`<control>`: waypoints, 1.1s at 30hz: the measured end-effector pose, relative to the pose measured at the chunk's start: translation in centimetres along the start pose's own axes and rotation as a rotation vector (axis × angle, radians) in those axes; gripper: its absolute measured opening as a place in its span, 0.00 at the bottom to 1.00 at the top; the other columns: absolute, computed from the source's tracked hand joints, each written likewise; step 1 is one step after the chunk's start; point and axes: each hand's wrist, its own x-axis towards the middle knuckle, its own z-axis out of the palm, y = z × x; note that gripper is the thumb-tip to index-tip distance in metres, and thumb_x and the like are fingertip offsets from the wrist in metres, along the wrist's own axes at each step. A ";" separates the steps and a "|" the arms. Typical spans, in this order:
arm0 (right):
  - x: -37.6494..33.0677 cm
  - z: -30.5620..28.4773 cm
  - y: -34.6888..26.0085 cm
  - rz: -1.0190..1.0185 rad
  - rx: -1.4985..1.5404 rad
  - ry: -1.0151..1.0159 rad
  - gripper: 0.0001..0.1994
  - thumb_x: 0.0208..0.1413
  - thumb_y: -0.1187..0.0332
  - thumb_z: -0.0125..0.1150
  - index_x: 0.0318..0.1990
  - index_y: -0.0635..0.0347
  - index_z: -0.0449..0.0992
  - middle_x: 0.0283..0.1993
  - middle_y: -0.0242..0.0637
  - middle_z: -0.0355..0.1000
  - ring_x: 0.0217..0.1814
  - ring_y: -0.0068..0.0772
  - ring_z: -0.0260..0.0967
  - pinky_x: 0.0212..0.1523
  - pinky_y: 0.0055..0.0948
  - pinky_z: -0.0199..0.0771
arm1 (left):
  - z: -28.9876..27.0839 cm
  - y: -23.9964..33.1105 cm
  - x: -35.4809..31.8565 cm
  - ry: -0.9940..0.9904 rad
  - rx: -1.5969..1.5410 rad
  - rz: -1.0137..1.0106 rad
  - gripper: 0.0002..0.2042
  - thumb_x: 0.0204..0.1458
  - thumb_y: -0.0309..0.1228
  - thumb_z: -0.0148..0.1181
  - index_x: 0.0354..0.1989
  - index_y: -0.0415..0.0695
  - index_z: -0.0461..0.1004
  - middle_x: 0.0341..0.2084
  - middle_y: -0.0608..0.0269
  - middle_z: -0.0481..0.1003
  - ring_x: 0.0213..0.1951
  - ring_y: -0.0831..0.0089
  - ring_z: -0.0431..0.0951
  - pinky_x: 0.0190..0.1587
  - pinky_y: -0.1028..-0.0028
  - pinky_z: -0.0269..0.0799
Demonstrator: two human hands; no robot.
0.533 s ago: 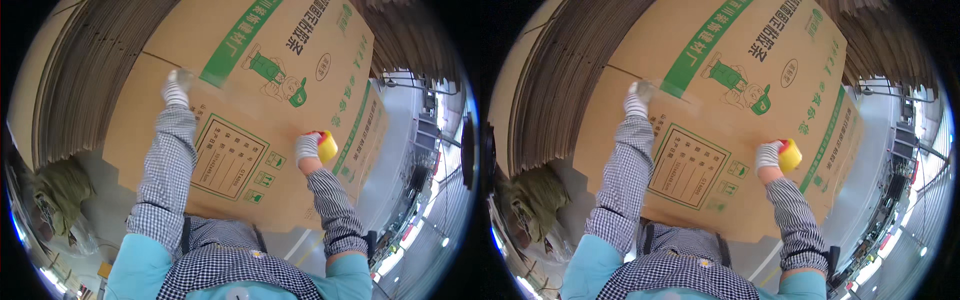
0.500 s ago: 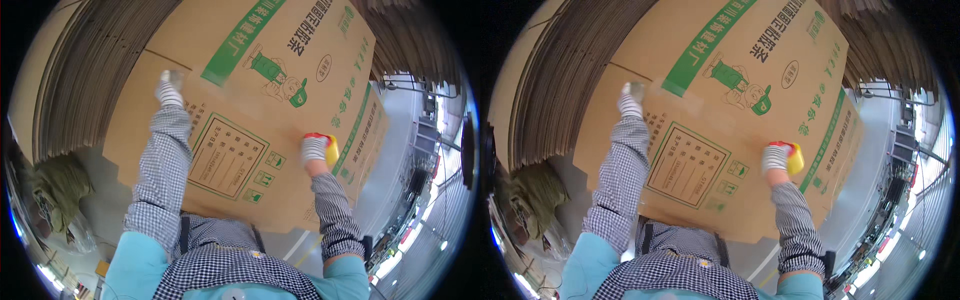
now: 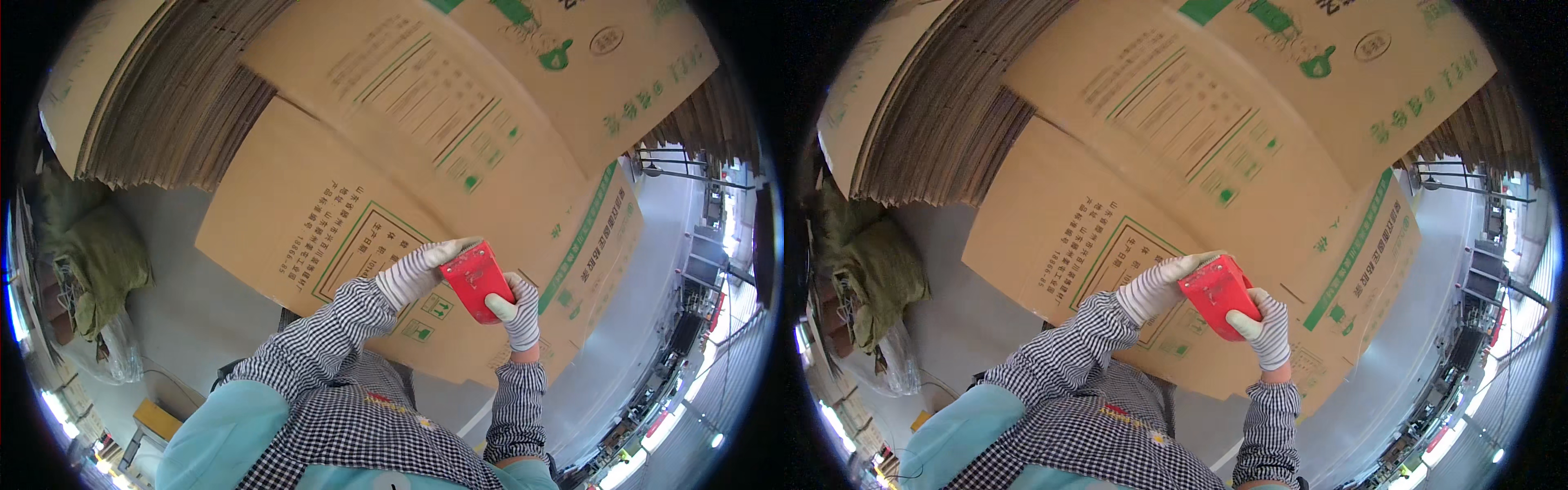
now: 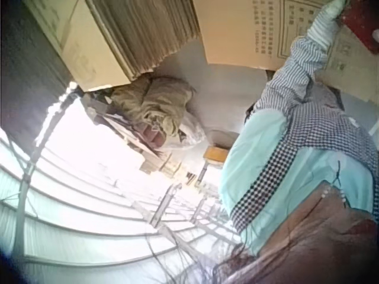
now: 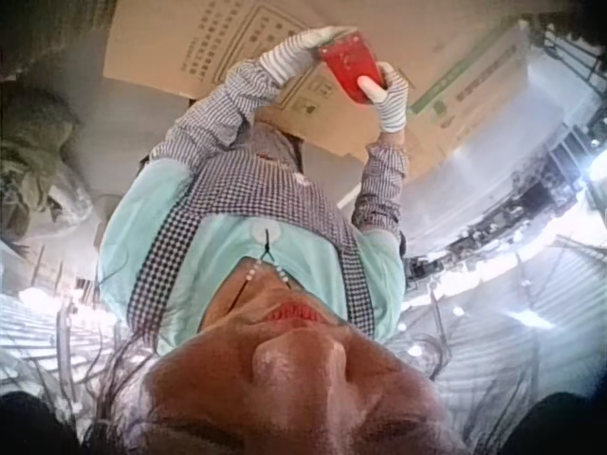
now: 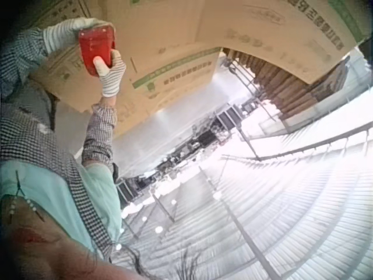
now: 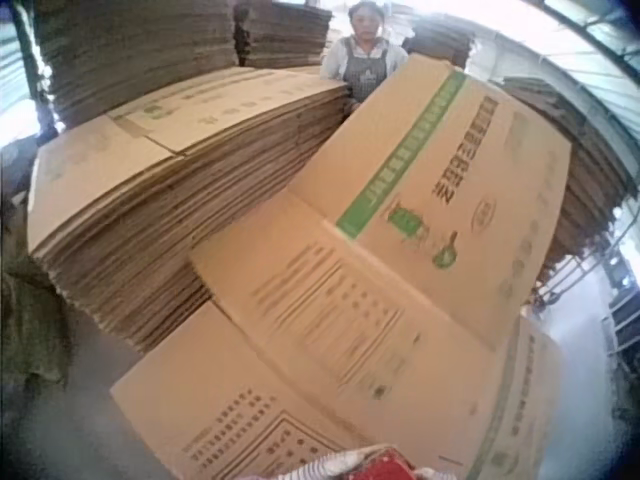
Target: Taping and folding cardboard boxes for assembly in an industrial setting.
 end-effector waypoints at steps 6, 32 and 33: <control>1.3 0.5 0.7 -0.041 -0.098 -0.042 0.24 0.42 0.54 0.72 0.39 0.67 0.78 0.29 0.35 0.76 0.33 0.23 0.72 0.38 0.28 0.74 | -1.5 -0.2 1.0 0.121 -0.222 -0.064 0.17 0.61 0.41 0.52 0.50 0.42 0.75 0.45 0.59 0.78 0.47 0.72 0.77 0.56 0.68 0.69; 14.5 -6.5 7.3 0.209 -0.652 -0.284 0.35 0.48 0.35 0.58 0.41 0.65 0.79 0.35 0.56 0.76 0.39 0.53 0.76 0.41 0.43 0.75 | -22.5 13.2 5.0 0.984 -0.065 0.453 0.18 0.63 0.32 0.50 0.55 0.30 0.63 0.49 0.35 0.71 0.50 0.45 0.75 0.52 0.55 0.77; 12.1 -10.5 10.0 0.360 -0.823 -0.251 0.34 0.48 0.36 0.59 0.42 0.64 0.79 0.36 0.55 0.77 0.40 0.52 0.77 0.42 0.42 0.75 | -20.5 13.2 6.0 0.983 -0.023 0.422 0.18 0.64 0.33 0.48 0.53 0.28 0.65 0.50 0.35 0.71 0.51 0.46 0.75 0.53 0.56 0.77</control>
